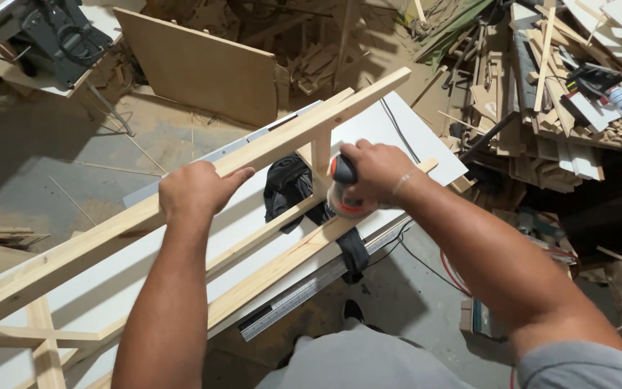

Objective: Sanding the surfaces of a wooden frame with an orbital sander in a workshop

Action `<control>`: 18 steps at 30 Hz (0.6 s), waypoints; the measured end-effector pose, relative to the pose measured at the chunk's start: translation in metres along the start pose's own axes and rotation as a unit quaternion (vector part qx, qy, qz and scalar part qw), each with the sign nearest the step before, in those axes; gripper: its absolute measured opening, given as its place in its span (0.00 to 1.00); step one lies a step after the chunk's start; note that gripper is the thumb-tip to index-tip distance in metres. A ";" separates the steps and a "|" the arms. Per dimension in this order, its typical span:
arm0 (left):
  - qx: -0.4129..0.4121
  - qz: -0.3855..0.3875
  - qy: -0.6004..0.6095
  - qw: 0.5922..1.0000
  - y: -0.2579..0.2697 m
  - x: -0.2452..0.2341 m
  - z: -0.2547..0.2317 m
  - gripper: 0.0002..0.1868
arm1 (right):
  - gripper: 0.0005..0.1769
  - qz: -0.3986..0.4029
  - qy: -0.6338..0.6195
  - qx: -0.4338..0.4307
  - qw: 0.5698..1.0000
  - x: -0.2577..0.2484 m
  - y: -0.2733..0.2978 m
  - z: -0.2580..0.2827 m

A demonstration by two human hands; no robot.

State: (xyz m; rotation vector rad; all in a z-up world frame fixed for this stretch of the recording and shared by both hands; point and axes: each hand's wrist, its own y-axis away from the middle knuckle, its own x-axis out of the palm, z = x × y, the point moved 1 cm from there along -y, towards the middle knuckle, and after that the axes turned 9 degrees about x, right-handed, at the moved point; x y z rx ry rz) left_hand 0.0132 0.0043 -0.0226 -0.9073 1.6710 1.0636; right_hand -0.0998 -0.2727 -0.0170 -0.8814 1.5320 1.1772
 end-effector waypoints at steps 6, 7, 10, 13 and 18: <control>0.011 0.000 0.027 1.000 0.020 -0.001 -0.006 0.51 | 0.49 0.022 -0.013 0.037 0.999 0.008 0.035 -0.025; 0.009 0.000 0.031 0.999 0.022 -0.002 -0.007 0.51 | 0.49 0.023 -0.009 0.035 0.999 0.004 0.043 -0.026; 0.011 0.002 0.041 0.999 0.026 -0.001 -0.008 0.52 | 0.49 0.037 -0.022 0.070 0.997 0.005 0.056 -0.036; 0.016 0.002 0.047 0.999 0.024 0.004 -0.006 0.51 | 0.52 0.036 -0.040 0.107 0.993 0.023 0.050 -0.057; 0.016 -0.010 0.054 0.998 0.026 0.007 -0.006 0.49 | 0.55 0.026 -0.055 0.171 0.983 0.035 0.055 -0.066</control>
